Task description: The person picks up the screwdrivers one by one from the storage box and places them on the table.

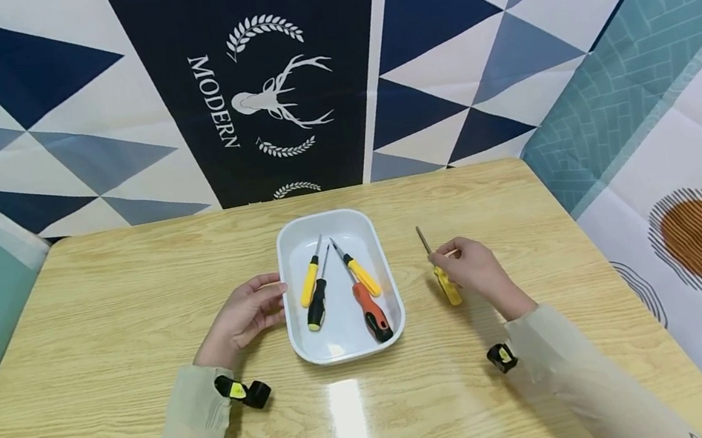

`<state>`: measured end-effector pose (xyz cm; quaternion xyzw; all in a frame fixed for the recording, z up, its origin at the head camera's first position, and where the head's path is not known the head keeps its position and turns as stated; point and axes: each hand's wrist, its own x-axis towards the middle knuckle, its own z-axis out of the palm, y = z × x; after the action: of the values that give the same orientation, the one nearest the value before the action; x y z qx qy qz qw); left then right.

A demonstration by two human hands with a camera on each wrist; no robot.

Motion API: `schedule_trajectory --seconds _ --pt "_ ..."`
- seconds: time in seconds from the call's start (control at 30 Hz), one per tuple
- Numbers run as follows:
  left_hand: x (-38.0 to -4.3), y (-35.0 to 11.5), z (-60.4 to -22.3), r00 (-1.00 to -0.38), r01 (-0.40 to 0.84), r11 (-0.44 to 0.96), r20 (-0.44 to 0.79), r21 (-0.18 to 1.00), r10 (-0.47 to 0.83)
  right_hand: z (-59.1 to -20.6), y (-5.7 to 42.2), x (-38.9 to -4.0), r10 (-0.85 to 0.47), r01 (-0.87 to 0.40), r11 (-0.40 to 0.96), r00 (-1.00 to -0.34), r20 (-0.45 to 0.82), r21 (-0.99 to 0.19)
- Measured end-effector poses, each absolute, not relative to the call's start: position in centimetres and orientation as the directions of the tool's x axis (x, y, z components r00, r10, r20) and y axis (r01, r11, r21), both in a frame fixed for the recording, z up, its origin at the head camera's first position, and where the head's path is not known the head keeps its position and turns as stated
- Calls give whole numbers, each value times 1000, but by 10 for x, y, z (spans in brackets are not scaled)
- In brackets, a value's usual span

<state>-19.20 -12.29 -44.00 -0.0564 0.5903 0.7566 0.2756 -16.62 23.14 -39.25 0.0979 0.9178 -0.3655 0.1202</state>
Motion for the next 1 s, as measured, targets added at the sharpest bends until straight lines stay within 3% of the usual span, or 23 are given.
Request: schedule_trajectory --seconds 1.0 --pt "-191 -122 -439 -839 -491 -147 -421 858 345 -371 189 -161 38 242 673 -955 -294 -699"
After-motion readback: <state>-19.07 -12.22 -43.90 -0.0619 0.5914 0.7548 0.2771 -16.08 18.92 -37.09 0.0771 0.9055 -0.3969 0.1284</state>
